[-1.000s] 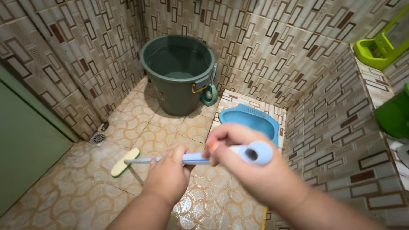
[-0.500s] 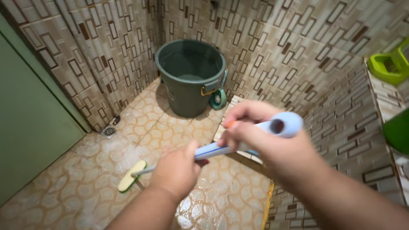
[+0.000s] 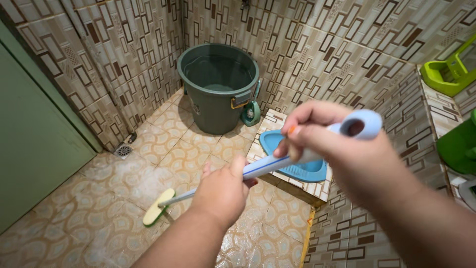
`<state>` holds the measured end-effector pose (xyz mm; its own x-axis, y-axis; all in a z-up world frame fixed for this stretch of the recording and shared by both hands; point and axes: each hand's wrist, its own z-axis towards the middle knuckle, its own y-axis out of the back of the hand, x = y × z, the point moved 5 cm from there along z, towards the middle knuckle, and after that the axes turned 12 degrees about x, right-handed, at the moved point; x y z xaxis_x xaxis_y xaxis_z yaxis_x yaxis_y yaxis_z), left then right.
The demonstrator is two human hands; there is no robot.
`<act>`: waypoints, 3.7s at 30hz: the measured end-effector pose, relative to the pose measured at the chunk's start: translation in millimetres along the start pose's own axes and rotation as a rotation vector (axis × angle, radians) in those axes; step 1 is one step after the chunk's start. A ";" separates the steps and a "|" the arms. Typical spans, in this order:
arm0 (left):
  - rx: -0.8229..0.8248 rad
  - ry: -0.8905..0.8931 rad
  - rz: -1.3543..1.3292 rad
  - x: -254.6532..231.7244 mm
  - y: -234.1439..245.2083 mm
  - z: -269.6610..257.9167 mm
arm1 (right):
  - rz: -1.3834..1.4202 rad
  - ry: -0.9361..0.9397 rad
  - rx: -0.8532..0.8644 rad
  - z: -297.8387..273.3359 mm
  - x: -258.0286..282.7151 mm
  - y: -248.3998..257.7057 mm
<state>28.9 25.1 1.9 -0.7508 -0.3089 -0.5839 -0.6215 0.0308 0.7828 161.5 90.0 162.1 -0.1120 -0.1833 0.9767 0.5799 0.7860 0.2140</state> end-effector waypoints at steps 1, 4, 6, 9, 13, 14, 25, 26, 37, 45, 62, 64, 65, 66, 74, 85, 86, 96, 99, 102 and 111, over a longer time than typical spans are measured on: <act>0.041 0.023 -0.024 6.9 -1.9 -1.5 | 0.027 0.018 0.026 -1.3 -9.5 -4.0; 0.081 0.105 -0.045 34.6 -6.4 -4.8 | 0.145 0.013 0.103 -2.9 -43.0 -18.2; 0.085 0.161 -0.027 50.8 -8.4 -6.4 | 0.120 -0.026 0.137 -5.6 -56.7 -31.0; 0.104 0.193 0.016 58.5 -8.4 -8.3 | -0.018 -0.086 0.157 -6.7 -53.7 -46.0; 0.154 0.097 0.001 26.8 -8.9 -4.3 | -0.023 -0.095 0.077 -14.4 -24.8 -25.7; 0.149 0.078 -0.037 16.3 -8.4 -2.8 | -0.045 -0.086 0.057 -13.8 -17.1 -14.1; 0.164 0.104 -0.089 13.6 -9.5 2.5 | 0.051 -0.041 0.007 -14.0 -40.7 -0.4; 0.167 0.143 -0.086 24.5 -12.4 1.0 | 0.077 -0.098 0.033 -15.1 -48.8 -11.9; 0.256 -0.068 -0.053 -49.0 -45.7 14.8 | -0.135 -0.062 0.103 -55.6 -39.3 73.8; 0.339 -0.208 -0.017 -80.3 -61.2 9.3 | -0.005 -0.109 -0.040 -96.9 -43.2 92.9; 0.355 -0.088 0.018 -83.2 -53.7 7.9 | -0.049 -0.085 -0.075 -97.1 -40.3 84.2; 0.388 -0.011 -0.018 -68.3 -51.3 7.8 | -0.041 -0.091 -0.077 -92.3 -47.9 68.7; 0.407 0.029 -0.033 -57.3 -50.3 6.5 | -0.026 -0.102 -0.093 -88.5 -53.8 55.4; 0.401 0.084 -0.017 -45.3 -47.9 5.9 | -0.007 -0.113 -0.113 -85.0 -59.4 41.3; 0.319 0.116 -0.030 -42.7 -35.8 10.6 | -0.007 -0.062 -0.086 -72.9 -47.6 30.7; 0.392 0.271 0.047 7.7 -17.5 25.6 | 0.019 -0.068 -0.038 -30.6 -75.6 -7.4; 0.399 0.314 0.059 18.1 -16.5 25.8 | -0.005 -0.080 -0.030 -27.5 -82.6 -20.6; 0.192 0.054 0.028 -11.9 -9.7 41.7 | -0.022 -0.083 -0.149 -13.6 -25.1 28.8; 0.180 0.086 0.041 1.0 -4.3 47.2 | 0.006 -0.009 -0.066 -0.1 -36.7 14.0; 0.255 0.237 0.049 39.4 2.2 47.2 | 0.068 -0.006 -0.029 18.7 -59.9 -14.8; 0.235 0.249 0.230 80.5 13.7 45.3 | -0.026 -0.177 -0.053 23.2 -76.8 -68.8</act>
<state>-50.2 43.7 -44.1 -0.8166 -0.4887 -0.3070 -0.4998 0.3329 0.7996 111.5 63.7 72.9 -0.2654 -0.0930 0.9596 0.6164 0.7490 0.2430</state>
